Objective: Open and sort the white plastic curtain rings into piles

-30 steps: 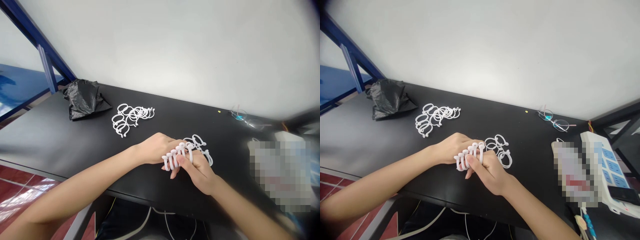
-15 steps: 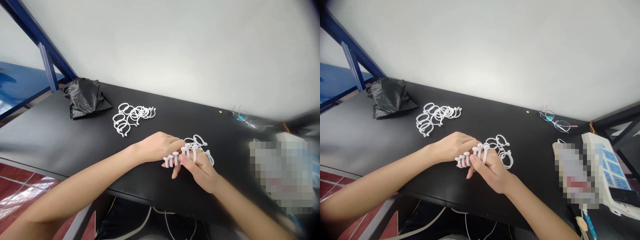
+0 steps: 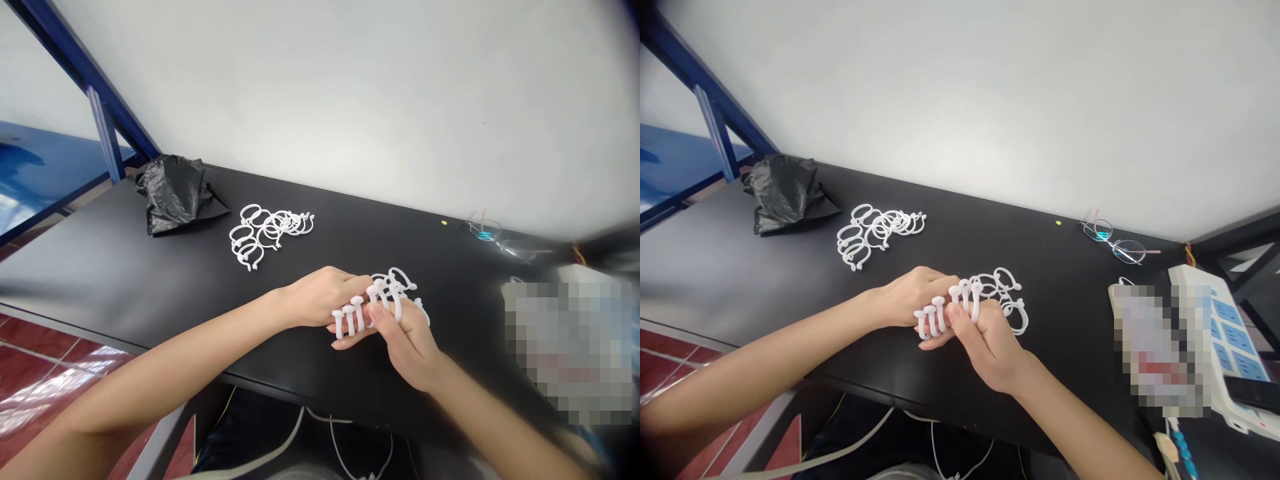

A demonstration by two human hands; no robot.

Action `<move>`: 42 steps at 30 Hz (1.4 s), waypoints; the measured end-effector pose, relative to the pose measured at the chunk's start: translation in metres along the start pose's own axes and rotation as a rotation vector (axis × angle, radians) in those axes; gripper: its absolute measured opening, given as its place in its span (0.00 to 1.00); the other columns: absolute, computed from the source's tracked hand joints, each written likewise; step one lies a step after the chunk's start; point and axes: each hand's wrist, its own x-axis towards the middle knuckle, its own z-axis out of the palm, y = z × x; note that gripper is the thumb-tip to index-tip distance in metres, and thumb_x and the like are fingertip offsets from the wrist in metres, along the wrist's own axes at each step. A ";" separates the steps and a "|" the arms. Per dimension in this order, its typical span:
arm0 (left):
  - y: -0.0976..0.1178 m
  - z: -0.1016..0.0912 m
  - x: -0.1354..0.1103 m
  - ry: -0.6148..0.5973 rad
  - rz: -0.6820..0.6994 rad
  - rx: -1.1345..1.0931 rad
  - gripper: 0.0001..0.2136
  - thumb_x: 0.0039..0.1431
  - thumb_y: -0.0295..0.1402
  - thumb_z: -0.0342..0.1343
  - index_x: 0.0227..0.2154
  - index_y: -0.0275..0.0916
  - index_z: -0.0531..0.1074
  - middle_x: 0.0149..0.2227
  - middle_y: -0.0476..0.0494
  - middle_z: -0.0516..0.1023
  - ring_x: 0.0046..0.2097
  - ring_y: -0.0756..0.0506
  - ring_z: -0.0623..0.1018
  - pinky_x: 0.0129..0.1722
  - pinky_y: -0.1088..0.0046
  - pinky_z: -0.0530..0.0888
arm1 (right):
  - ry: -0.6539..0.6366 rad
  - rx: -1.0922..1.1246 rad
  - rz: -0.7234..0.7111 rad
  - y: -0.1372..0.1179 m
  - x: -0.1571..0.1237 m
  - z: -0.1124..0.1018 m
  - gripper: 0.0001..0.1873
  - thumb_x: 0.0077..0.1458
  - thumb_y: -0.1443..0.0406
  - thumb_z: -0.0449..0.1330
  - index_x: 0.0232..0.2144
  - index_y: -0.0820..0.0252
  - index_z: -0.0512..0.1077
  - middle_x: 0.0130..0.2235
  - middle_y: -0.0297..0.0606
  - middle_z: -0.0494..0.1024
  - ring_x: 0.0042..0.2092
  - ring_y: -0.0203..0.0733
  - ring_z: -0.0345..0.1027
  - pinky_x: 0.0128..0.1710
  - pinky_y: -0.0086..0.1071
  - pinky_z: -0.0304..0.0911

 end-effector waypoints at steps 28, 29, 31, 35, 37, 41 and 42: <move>-0.010 -0.011 0.002 -0.047 0.002 0.428 0.08 0.67 0.32 0.45 0.33 0.36 0.66 0.28 0.47 0.73 0.26 0.49 0.72 0.26 0.74 0.65 | 0.040 0.156 0.236 0.010 0.011 -0.005 0.22 0.65 0.56 0.52 0.24 0.61 0.73 0.20 0.34 0.72 0.32 0.39 0.74 0.39 0.34 0.71; -0.010 -0.011 0.002 -0.052 0.005 0.420 0.08 0.66 0.33 0.46 0.32 0.36 0.65 0.28 0.47 0.73 0.26 0.49 0.72 0.26 0.74 0.65 | 0.034 0.150 0.228 0.009 0.011 -0.005 0.23 0.66 0.56 0.52 0.22 0.61 0.72 0.19 0.34 0.71 0.33 0.40 0.74 0.41 0.35 0.70; -0.010 -0.012 0.002 -0.081 -0.009 0.370 0.08 0.65 0.32 0.47 0.30 0.37 0.64 0.27 0.48 0.72 0.25 0.50 0.71 0.25 0.74 0.64 | 0.032 0.186 0.214 0.009 0.011 -0.005 0.23 0.66 0.56 0.52 0.23 0.61 0.72 0.21 0.35 0.73 0.33 0.40 0.75 0.37 0.33 0.70; -0.007 -0.013 0.003 -0.137 -0.081 0.139 0.08 0.62 0.27 0.49 0.27 0.39 0.59 0.25 0.51 0.69 0.23 0.52 0.68 0.24 0.76 0.62 | 0.067 0.309 0.215 0.009 0.006 0.000 0.18 0.65 0.57 0.53 0.29 0.62 0.74 0.29 0.38 0.79 0.29 0.39 0.78 0.23 0.27 0.68; -0.005 -0.012 0.004 -0.128 -0.094 0.030 0.08 0.61 0.26 0.49 0.27 0.39 0.58 0.25 0.51 0.68 0.24 0.52 0.67 0.25 0.78 0.63 | 0.094 0.313 0.197 0.010 0.004 0.003 0.17 0.65 0.58 0.54 0.29 0.62 0.74 0.30 0.38 0.79 0.30 0.40 0.79 0.23 0.25 0.68; -0.002 -0.011 0.004 -0.115 -0.097 -0.028 0.08 0.60 0.26 0.48 0.27 0.39 0.57 0.26 0.51 0.68 0.25 0.52 0.67 0.26 0.78 0.63 | 0.121 0.262 0.168 0.011 0.002 0.004 0.16 0.64 0.59 0.56 0.28 0.62 0.75 0.28 0.37 0.80 0.29 0.39 0.79 0.26 0.26 0.71; -0.003 -0.012 0.004 -0.115 -0.095 -0.011 0.08 0.60 0.26 0.48 0.26 0.39 0.57 0.26 0.51 0.68 0.25 0.52 0.67 0.26 0.78 0.63 | 0.115 0.254 0.170 0.011 0.003 0.003 0.17 0.64 0.58 0.56 0.29 0.62 0.76 0.28 0.38 0.80 0.29 0.40 0.79 0.26 0.26 0.71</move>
